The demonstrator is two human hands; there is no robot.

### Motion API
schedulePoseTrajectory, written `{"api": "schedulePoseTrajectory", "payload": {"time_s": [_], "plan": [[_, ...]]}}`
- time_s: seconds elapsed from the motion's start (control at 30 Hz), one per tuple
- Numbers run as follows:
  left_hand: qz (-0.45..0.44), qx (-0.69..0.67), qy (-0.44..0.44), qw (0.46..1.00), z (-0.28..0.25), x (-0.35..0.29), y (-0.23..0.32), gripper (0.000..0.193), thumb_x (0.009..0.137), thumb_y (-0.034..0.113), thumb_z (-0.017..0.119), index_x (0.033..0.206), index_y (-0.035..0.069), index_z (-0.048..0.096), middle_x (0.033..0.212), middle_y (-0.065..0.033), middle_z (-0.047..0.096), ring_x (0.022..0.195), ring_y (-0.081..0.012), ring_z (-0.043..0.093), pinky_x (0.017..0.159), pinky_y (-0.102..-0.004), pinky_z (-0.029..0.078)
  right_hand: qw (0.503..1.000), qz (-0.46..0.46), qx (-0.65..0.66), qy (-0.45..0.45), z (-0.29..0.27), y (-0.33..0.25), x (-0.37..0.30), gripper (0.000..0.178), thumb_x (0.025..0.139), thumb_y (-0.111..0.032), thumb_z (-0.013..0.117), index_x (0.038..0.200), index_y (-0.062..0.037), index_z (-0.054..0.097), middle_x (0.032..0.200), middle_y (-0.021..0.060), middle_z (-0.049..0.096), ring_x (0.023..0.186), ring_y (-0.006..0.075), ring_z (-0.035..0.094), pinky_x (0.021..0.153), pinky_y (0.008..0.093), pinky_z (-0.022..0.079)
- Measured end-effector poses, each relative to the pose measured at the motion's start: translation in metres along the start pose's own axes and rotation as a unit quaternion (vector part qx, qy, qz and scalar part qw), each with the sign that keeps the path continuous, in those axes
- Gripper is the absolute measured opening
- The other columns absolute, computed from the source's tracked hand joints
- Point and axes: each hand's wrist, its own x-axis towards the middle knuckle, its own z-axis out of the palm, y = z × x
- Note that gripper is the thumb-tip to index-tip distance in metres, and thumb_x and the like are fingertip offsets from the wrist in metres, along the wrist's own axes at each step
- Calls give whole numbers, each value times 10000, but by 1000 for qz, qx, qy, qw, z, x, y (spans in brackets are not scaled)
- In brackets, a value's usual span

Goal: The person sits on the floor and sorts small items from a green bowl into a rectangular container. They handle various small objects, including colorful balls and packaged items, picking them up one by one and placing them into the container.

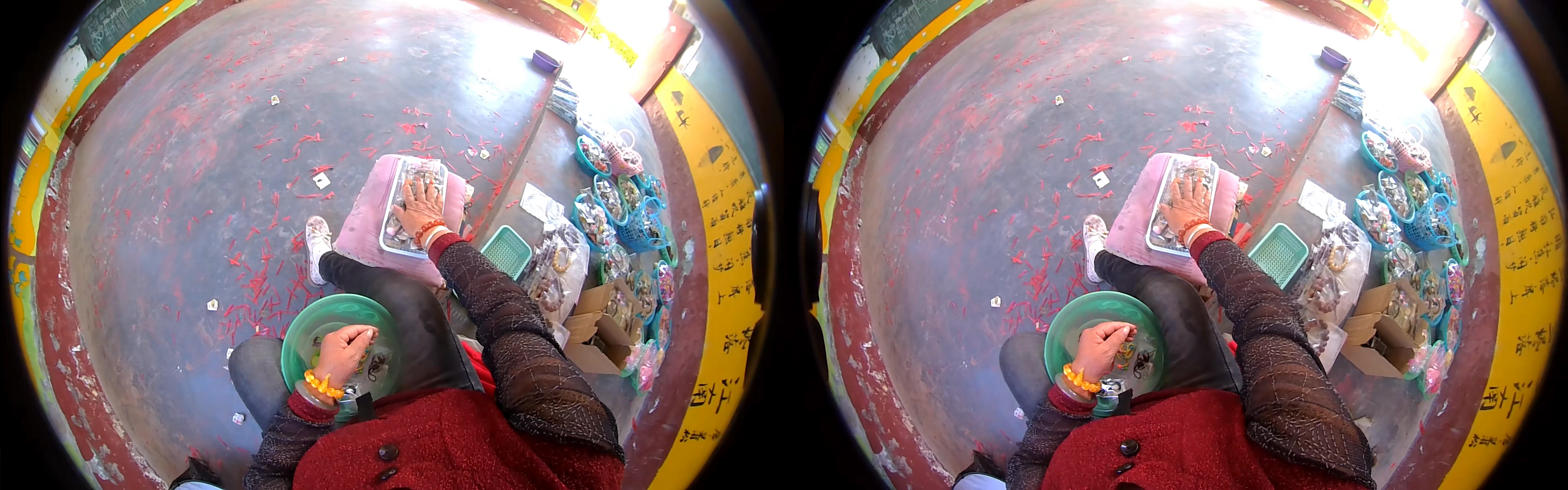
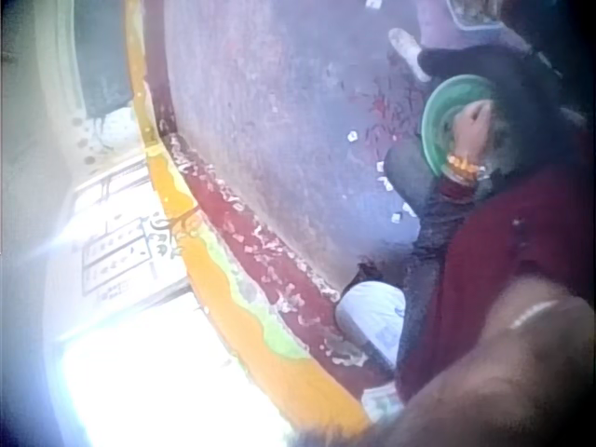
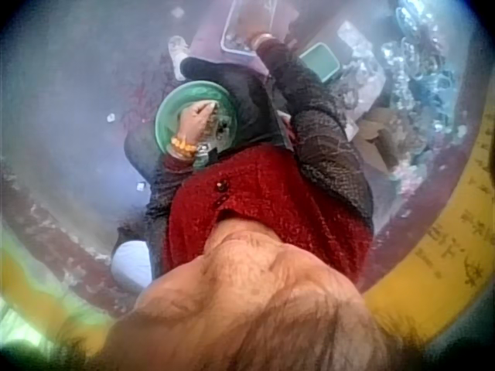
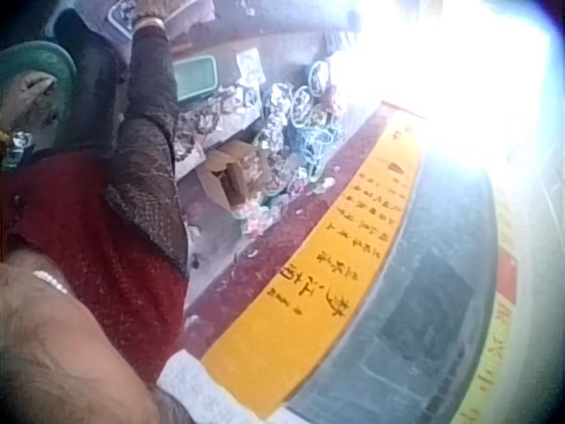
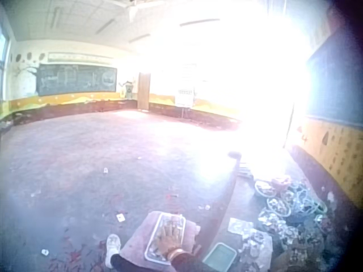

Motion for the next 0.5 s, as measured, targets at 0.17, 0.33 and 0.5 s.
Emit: {"api": "schedulePoseTrajectory", "payload": {"time_s": [0.17, 0.33, 0.5], "plan": [[-6, 14, -1, 1000, 0, 0, 4, 199, 913, 119, 565, 1013, -30, 648, 934, -65, 664, 853, -118, 607, 779, -252, 481, 1000, 4, -12, -12, 11, 4, 2, 724, 847, -491, 477, 1434, -122, 271, 1512, 161, 162, 1401, 382, 71, 1118, 496, 77], [-10, 33, 2, 999, 1, 0, 5, 204, 913, 127, 565, 1014, -29, 650, 929, -57, 665, 852, -110, 604, 778, -245, 475, 999, 8, -14, -33, 15, 4, 4, 736, 852, -491, 462, 1449, -127, 232, 1515, 164, 149, 1400, 382, 80, 1118, 489, 89], [-17, 26, -4, 1000, 2, -1, 8, 207, 913, 142, 570, 1014, -18, 653, 925, -47, 665, 840, -100, 602, 751, -239, 479, 999, 8, -32, -43, 19, 5, 4, 732, 858, -493, 446, 1453, -129, 222, 1514, 170, 151, 1401, 379, 84, 1117, 484, 94]]}}
